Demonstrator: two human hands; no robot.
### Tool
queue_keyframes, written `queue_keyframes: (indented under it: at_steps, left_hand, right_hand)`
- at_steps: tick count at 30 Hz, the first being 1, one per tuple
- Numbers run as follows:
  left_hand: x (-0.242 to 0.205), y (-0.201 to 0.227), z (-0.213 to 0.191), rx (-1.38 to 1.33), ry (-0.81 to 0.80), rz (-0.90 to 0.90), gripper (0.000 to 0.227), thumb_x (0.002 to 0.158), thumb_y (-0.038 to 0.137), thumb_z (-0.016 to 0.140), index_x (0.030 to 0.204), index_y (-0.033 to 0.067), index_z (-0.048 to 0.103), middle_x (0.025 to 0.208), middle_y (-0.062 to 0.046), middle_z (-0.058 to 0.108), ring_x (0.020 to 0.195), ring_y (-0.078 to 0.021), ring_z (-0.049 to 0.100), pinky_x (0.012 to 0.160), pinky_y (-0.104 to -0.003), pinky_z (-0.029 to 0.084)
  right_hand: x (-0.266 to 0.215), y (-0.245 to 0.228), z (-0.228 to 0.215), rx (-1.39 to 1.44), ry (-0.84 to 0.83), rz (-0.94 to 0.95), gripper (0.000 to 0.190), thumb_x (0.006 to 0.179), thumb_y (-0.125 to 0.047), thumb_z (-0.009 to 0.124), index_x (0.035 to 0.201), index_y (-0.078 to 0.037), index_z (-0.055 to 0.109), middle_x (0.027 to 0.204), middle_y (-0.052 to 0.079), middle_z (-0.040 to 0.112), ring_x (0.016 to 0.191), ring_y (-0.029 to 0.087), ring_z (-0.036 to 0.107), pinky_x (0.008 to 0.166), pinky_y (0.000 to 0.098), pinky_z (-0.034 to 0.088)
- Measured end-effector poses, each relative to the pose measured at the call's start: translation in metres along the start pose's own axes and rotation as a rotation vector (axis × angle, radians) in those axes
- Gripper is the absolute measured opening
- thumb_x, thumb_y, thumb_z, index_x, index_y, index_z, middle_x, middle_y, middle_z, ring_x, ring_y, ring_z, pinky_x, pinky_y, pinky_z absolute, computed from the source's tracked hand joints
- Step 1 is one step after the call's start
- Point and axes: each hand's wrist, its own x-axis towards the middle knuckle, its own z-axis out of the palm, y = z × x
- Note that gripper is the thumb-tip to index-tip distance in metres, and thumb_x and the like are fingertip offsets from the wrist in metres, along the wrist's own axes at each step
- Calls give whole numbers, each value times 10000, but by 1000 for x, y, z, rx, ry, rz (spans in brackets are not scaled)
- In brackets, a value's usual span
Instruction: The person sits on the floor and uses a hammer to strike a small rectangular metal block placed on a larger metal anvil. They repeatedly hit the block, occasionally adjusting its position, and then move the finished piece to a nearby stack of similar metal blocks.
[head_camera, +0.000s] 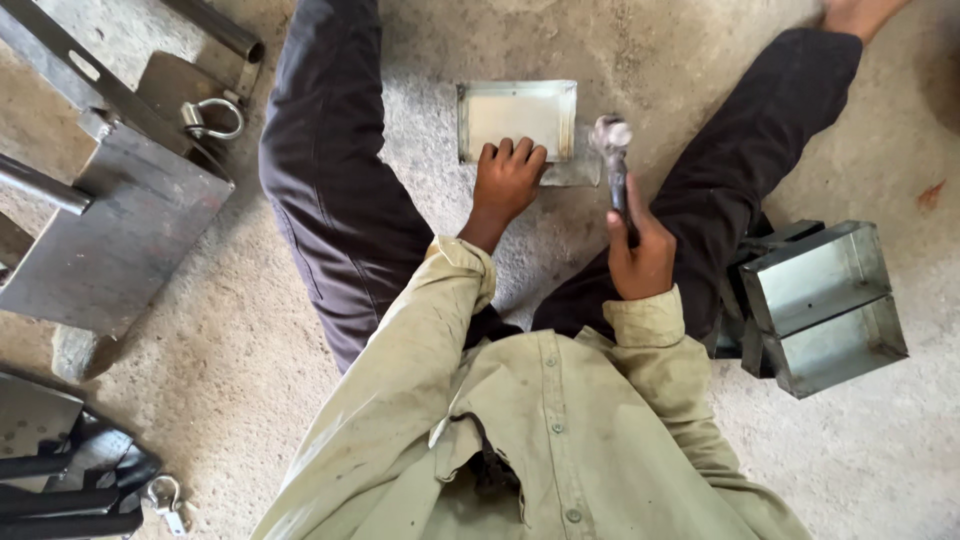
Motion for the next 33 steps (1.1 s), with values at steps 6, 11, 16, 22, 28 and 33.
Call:
queue_keyframes:
  at_steps: [6, 11, 16, 22, 28, 33]
  left_hand:
    - [-2, -1, 3, -12, -27, -6, 181, 963, 292, 719, 943, 144, 616, 908, -24, 604, 820, -250, 574, 757, -423, 427]
    - [9, -8, 6, -4, 39, 21, 171, 929, 296, 705, 971, 148, 630, 940, -28, 618, 857, -260, 582, 761, -445, 426]
    - [0, -3, 7, -2, -23, 11, 201, 931, 320, 712, 970, 140, 630, 940, -26, 623, 863, -264, 583, 764, -448, 432]
    - [38, -16, -3, -104, -74, -94, 380, 1064, 341, 564, 771, 122, 666, 656, -81, 655, 530, -224, 614, 592, -428, 506]
    - [63, -16, -19, 44, -216, -284, 628, 1032, 535, 463, 604, 133, 686, 571, -164, 662, 474, -326, 654, 481, -470, 523]
    - [77, -9, -21, 60, -446, -309, 704, 1036, 571, 399, 633, 107, 741, 610, -179, 692, 535, -341, 706, 498, -498, 544]
  right_hand:
    - [-2, 15, 12, 45, -3, -189, 469, 1118, -199, 626, 1521, 19, 528, 925, 214, 673, 766, 250, 667, 712, 355, 526]
    - [2, 54, 24, -5, -17, 35, 478, 1061, -179, 668, 1491, 0, 561, 841, 168, 674, 641, 209, 558, 595, 359, 468]
    - [-24, 82, 38, 281, 80, 83, 468, 1113, -105, 614, 1555, -37, 475, 978, 40, 647, 764, 95, 544, 663, 299, 475]
    - [-22, 84, 47, 483, 28, 406, 557, 1021, -89, 599, 1564, -91, 474, 703, -35, 523, 516, 48, 430, 453, 251, 354]
    - [-19, 65, 42, 570, 32, 330, 539, 1069, -107, 604, 1589, -68, 469, 779, -27, 530, 570, 49, 427, 490, 255, 349]
    - [-32, 26, 21, 706, 62, 201, 557, 1084, -207, 607, 1577, -32, 418, 773, -9, 570, 543, 53, 464, 484, 250, 371]
